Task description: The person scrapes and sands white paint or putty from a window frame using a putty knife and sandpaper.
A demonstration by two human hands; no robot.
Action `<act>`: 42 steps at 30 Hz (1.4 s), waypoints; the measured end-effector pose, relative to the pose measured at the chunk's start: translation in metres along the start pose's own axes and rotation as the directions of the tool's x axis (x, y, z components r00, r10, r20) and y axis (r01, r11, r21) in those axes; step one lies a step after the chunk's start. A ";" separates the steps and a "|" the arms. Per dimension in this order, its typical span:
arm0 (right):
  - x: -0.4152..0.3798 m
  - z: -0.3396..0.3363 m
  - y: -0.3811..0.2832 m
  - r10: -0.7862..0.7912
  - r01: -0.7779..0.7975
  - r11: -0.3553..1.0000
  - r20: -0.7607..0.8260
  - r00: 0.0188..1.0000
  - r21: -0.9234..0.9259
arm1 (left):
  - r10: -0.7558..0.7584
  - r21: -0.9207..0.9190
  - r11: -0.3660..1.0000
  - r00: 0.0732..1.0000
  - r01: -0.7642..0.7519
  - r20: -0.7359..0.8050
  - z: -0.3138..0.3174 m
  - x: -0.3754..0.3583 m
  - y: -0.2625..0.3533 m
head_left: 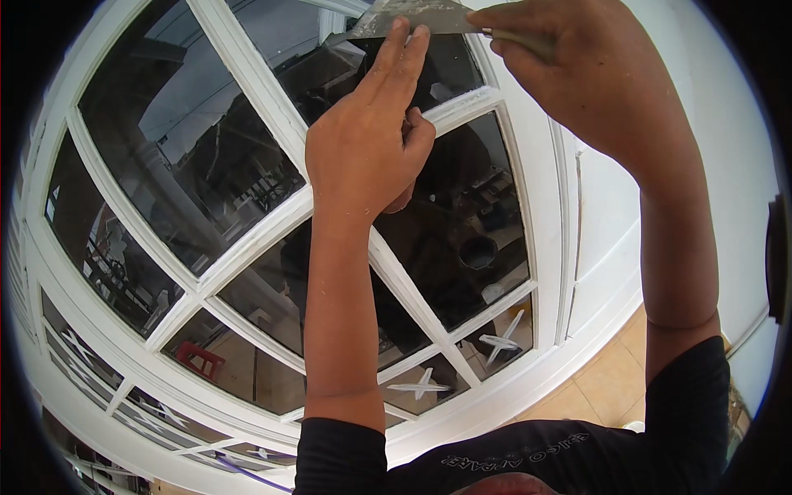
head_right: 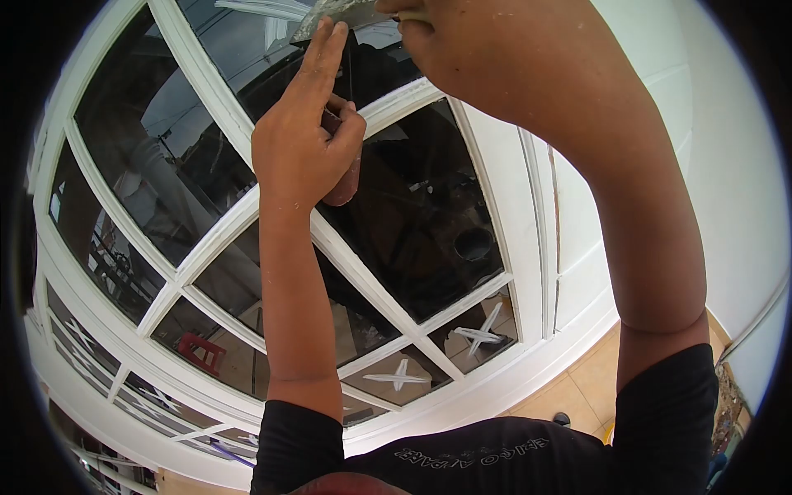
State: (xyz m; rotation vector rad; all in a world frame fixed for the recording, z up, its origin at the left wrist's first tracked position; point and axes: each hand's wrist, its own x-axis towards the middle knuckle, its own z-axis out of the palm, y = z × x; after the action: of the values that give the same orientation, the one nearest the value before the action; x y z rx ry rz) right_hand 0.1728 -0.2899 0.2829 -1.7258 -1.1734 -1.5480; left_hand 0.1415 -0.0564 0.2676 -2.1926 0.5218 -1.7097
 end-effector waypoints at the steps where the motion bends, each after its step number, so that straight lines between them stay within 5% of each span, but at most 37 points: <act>1: 0.000 -0.001 0.002 0.001 -0.001 1.000 -0.001 1.000 0.000 | -0.025 -0.007 1.000 1.000 0.025 0.018 0.000 0.000 0.000; 4: 0.002 -0.004 0.008 -0.046 0.045 0.995 0.011 0.999 0.092 | -0.044 0.001 0.999 0.998 0.044 0.047 0.000 -0.001 -0.001; 10: 0.009 -0.017 -0.004 0.145 -0.164 0.985 0.275 0.950 0.048 | -0.030 -0.002 1.000 0.999 0.030 -0.013 0.002 -0.002 -0.002; 12: 0.001 -0.005 -0.004 0.013 -0.010 0.999 0.087 0.996 -0.040 | -0.008 0.020 1.000 0.999 0.009 -0.042 0.005 -0.003 -0.003; 15: -0.002 0.006 -0.002 0.017 -0.014 1.000 0.118 0.993 -0.026 | -0.016 -0.032 0.999 0.987 0.011 -0.160 0.008 -0.001 -0.006; 16: 0.005 -0.011 -0.033 0.225 -0.213 0.974 0.234 0.946 -0.079 | 0.010 -0.017 1.000 0.984 -0.013 -0.175 0.009 -0.002 -0.007; 19: 0.002 -0.013 -0.021 0.009 -0.015 0.999 0.140 0.990 0.042 | -0.001 -0.019 1.000 0.980 -0.003 -0.200 0.008 -0.001 -0.005; 23: -0.007 -0.002 -0.018 0.004 -0.011 0.998 0.118 0.993 0.064 | 0.030 -0.022 0.999 0.973 -0.036 -0.229 0.010 -0.001 -0.007; 25: -0.014 0.020 -0.007 0.018 -0.021 0.998 -0.046 0.999 -0.062 | 0.010 -0.051 0.998 0.967 -0.024 -0.255 0.011 -0.001 -0.008; 32: -0.021 0.026 -0.014 0.047 -0.049 0.997 -0.042 0.998 -0.058 | 0.006 -0.100 0.994 0.948 -0.040 -0.319 0.013 0.001 -0.009; 39: -0.006 0.011 0.005 -0.013 0.008 0.997 -0.072 0.997 -0.076 | -0.044 -0.006 0.999 0.995 0.044 -0.092 0.002 0.000 -0.001; 41: 0.010 -0.010 -0.005 0.140 -0.174 0.979 0.273 0.952 0.103 | -0.015 0.011 1.000 0.999 0.016 -0.039 0.002 -0.001 -0.002; 42: 0.011 -0.011 -0.008 0.140 -0.173 0.980 0.275 0.951 0.102 | -0.017 0.011 1.000 0.999 0.017 -0.039 0.001 -0.001 -0.001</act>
State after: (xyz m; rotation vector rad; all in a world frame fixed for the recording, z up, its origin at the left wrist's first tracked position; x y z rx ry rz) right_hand 0.1602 -0.2926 0.2943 -1.9338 -1.1996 -1.1495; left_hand 0.1423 -0.0548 0.2674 -2.1665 0.5034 -1.7630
